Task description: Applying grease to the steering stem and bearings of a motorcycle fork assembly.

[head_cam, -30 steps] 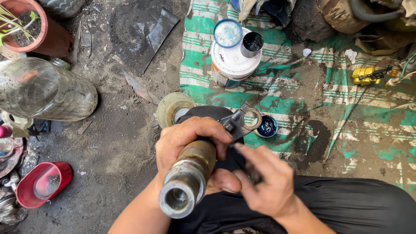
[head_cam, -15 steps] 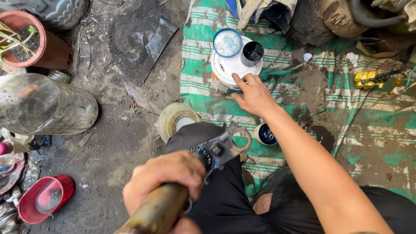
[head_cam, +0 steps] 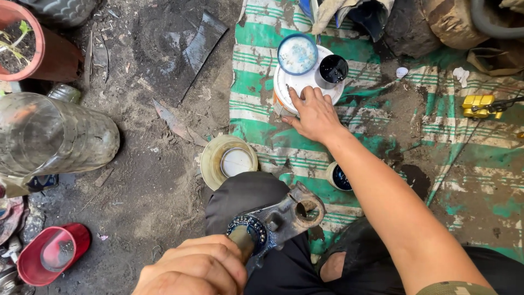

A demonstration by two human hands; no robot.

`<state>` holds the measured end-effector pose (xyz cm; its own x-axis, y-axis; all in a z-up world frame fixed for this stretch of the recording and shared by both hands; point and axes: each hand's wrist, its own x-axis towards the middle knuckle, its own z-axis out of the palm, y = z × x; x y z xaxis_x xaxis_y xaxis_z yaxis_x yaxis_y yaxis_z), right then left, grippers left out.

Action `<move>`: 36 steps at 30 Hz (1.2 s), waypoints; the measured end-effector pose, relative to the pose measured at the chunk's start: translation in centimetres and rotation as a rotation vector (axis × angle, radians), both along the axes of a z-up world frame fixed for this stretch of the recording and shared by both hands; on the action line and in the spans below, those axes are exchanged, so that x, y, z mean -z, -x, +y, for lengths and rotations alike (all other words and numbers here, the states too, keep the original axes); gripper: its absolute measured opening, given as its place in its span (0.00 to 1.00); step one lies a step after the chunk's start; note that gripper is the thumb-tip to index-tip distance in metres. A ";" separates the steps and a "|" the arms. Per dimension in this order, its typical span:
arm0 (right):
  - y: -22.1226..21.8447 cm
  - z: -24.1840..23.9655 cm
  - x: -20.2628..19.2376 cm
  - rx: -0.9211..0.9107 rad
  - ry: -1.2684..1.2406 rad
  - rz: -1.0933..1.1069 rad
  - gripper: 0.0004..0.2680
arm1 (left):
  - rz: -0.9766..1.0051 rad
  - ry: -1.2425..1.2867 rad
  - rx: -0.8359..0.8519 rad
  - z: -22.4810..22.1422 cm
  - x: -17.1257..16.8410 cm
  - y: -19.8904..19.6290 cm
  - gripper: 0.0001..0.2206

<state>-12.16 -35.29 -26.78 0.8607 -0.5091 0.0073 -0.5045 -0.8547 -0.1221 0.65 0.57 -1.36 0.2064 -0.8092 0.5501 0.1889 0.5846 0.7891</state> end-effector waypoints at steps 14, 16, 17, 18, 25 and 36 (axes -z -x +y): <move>1.5 -2.6 -1.4 0.501 -1.105 -0.666 0.20 | -0.052 -0.023 0.009 -0.2 -0.5 -0.2 0.10; 3.0 -2.5 -3.0 0.698 -1.672 -0.967 0.17 | -0.047 -0.039 -0.002 -0.3 -0.4 -0.1 0.09; 4.0 -2.0 -3.5 0.642 -1.931 -1.085 0.08 | -0.040 -0.014 -0.010 -0.4 -0.3 -0.1 0.11; 4.9 -1.7 -4.0 0.563 -2.191 -1.200 0.06 | -0.035 0.013 -0.018 -0.6 -0.3 -0.1 0.13; 9.5 3.3 -10.1 0.475 -2.346 -1.406 0.11 | -0.097 0.010 -0.167 -1.3 -2.3 2.8 0.14; 17.1 11.8 -23.6 -0.042 -2.328 -1.230 0.13 | -0.143 -0.173 -0.492 -2.5 -5.1 9.0 0.20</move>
